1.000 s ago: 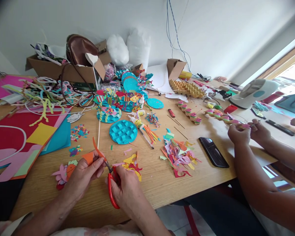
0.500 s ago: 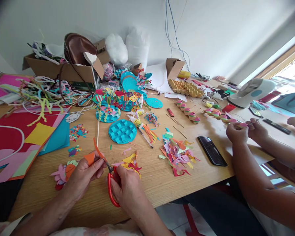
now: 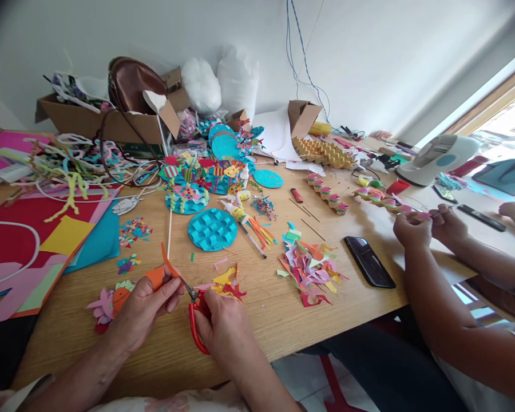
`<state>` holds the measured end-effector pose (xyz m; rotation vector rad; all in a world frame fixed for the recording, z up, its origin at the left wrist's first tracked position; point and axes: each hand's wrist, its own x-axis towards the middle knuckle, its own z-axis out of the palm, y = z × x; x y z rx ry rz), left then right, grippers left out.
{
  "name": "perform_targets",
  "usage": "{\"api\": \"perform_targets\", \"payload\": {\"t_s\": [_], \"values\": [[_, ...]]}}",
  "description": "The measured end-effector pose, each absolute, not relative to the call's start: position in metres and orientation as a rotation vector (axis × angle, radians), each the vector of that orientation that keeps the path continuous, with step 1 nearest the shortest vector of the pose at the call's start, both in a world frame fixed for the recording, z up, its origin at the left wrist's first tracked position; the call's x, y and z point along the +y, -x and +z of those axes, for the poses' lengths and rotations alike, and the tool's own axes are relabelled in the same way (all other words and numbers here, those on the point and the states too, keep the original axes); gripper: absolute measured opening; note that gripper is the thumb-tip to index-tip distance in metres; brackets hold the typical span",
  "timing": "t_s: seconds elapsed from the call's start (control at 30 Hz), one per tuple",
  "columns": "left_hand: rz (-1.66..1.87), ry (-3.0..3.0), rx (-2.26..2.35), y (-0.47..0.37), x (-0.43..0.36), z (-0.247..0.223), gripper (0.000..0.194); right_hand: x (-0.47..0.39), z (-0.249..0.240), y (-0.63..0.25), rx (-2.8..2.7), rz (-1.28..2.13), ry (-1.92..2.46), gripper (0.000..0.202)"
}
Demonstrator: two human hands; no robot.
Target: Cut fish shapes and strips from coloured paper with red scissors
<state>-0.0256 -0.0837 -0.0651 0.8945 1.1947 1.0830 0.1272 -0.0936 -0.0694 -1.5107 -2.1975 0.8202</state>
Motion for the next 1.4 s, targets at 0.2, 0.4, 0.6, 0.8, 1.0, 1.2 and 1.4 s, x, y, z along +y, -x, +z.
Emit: {"api": "perform_targets", "payload": {"t_s": [0.2,0.4,0.6,0.8,1.0,1.2,1.4], "values": [[1.067,-0.934,1.176,0.025,-0.083,-0.063,0.016,-0.094,-0.062,-0.128,-2.198,0.862,1.492,0.018],[1.052,-0.953,1.164,0.025,-0.083,-0.065,0.018,-0.093,-0.059,-0.127,-2.205,0.882,1.516,0.017],[1.046,-0.941,1.177,0.024,-0.083,-0.064,0.019,-0.091,-0.063,-0.128,-2.2,0.872,1.514,0.019],[1.029,-0.937,1.176,0.026,-0.083,-0.066,0.019,-0.092,-0.068,-0.13,-2.207,0.827,1.505,0.022],[1.068,-0.891,1.188,0.026,-0.083,-0.066,0.019,-0.09,-0.068,-0.13,-2.169,0.874,1.494,0.02],[1.078,-0.831,1.239,0.026,-0.083,-0.065,0.018,-0.087,-0.065,-0.13,-1.836,1.347,1.38,0.023],[1.049,-0.969,1.204,0.023,-0.083,-0.067,0.019,-0.073,-0.063,-0.119,-1.299,1.632,1.172,0.03]]}}
